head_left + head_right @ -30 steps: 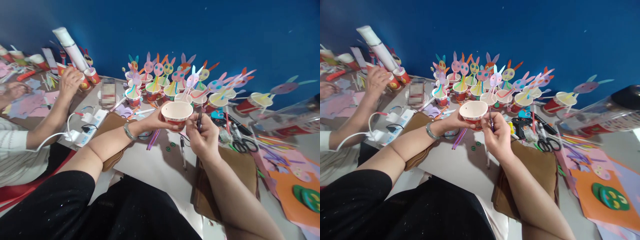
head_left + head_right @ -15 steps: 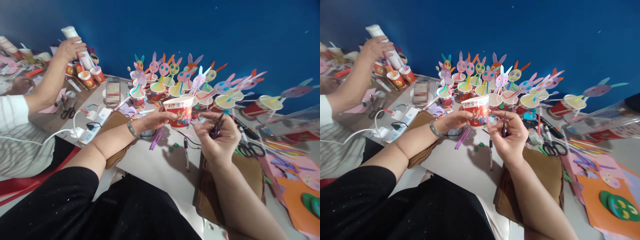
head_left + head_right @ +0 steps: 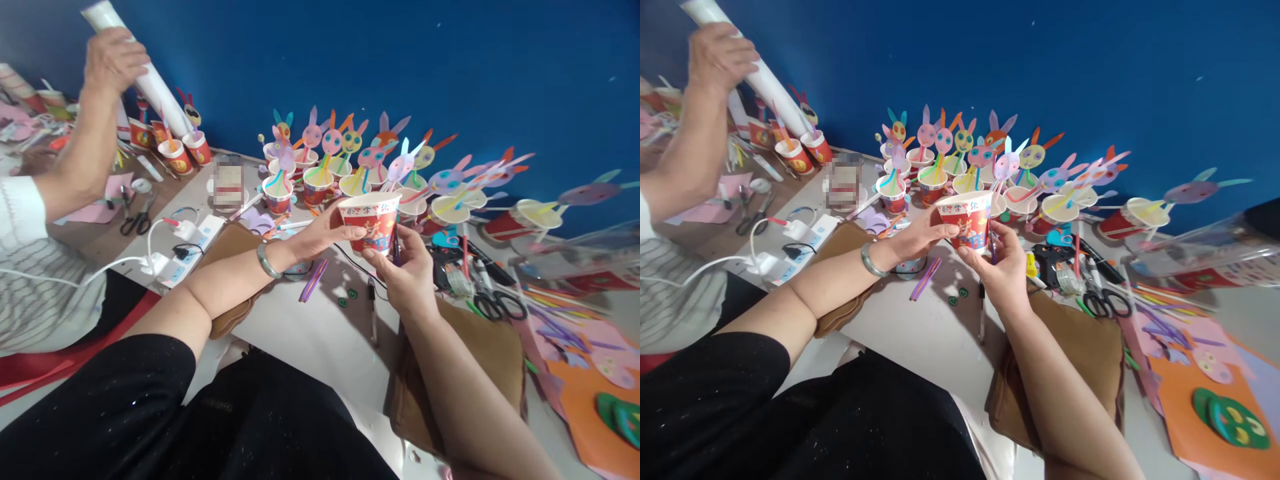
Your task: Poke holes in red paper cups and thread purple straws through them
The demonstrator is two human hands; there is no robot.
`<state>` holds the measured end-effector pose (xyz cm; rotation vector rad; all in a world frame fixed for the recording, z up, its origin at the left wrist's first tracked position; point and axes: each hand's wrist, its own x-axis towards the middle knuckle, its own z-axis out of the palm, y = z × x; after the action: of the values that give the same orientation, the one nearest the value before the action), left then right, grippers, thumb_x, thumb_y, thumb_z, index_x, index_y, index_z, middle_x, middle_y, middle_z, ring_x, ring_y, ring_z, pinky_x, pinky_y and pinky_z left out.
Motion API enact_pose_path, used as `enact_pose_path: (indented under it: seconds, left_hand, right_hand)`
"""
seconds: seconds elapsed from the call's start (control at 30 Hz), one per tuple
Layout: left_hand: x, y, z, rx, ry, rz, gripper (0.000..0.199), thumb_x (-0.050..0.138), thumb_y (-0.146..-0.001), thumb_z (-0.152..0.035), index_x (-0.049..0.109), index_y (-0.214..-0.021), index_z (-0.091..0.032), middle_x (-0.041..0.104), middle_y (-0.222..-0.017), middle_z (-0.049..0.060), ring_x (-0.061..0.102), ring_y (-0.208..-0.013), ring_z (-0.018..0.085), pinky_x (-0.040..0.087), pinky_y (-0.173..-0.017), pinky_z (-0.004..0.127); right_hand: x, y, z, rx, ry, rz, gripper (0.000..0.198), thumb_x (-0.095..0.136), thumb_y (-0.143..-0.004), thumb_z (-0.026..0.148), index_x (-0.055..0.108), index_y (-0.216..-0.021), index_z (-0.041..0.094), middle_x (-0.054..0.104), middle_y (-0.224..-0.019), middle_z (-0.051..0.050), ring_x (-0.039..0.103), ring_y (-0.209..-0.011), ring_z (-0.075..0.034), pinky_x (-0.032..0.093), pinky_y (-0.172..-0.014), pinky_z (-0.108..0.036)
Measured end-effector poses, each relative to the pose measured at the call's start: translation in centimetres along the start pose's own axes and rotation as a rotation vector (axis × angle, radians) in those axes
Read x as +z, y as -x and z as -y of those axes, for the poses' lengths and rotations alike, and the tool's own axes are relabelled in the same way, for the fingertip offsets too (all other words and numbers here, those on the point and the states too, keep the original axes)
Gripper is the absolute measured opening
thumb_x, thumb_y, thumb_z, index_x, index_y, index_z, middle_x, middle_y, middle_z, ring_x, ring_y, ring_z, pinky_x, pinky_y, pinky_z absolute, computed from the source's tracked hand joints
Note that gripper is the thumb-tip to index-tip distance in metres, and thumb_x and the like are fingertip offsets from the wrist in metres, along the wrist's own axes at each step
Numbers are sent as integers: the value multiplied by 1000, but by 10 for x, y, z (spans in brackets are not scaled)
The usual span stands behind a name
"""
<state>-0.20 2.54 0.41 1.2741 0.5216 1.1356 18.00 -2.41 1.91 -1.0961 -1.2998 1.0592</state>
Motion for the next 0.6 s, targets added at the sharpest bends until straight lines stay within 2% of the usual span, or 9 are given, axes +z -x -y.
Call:
enact_pose_path:
  seconds: [0.1,0.17,0.23,0.33,0.47,0.6]
  left_hand:
    - [-4,-2,8,75,-146,-17,77,85,-76,-63,53,-135,-24,66,-140,14,63,-135,33,54,-110,51]
    - [-6,-1,9,177,-282,-86,82,84,-77,-65,48,-141,-27,60,-148,13,60,-139,31,53,-113,50]
    - [-9,1,7,294,-434,-155,75,79,-83,-64,50,-142,-28,58,-150,12,58,-141,29,50,-117,48]
    - [-11,4,1,362,-622,-150,49,66,-95,-61,66,-124,-21,66,-134,12,62,-133,26,51,-115,43]
    - [-12,4,-4,340,-740,-139,40,61,-98,-55,73,-109,-18,70,-123,13,66,-119,24,57,-98,38]
    - [-9,4,-6,457,-851,-157,29,66,-95,-46,73,-95,-18,74,-108,10,67,-108,23,51,-106,45]
  right_hand:
    - [-1,-1,-3,0,10,-27,64,96,-64,50,65,-114,24,77,-102,-6,74,-83,-22,60,-57,-31]
    - [-3,-3,-7,-28,51,-51,63,96,-64,48,66,-113,24,78,-108,-7,75,-89,-24,62,-64,-34]
    - [-6,-6,-13,-58,107,-65,64,97,-63,46,67,-115,24,79,-111,-7,76,-92,-25,62,-68,-35]
    - [-11,-10,-21,-100,198,-43,66,96,-64,43,67,-120,23,79,-113,-9,76,-93,-25,62,-71,-36]
    - [-19,-17,-26,-167,243,-35,64,95,-65,41,68,-120,21,79,-117,-9,75,-104,-28,63,-82,-40]
    - [-26,-23,-25,-207,269,-24,62,94,-67,41,69,-120,22,77,-121,-9,73,-113,-29,62,-94,-45]
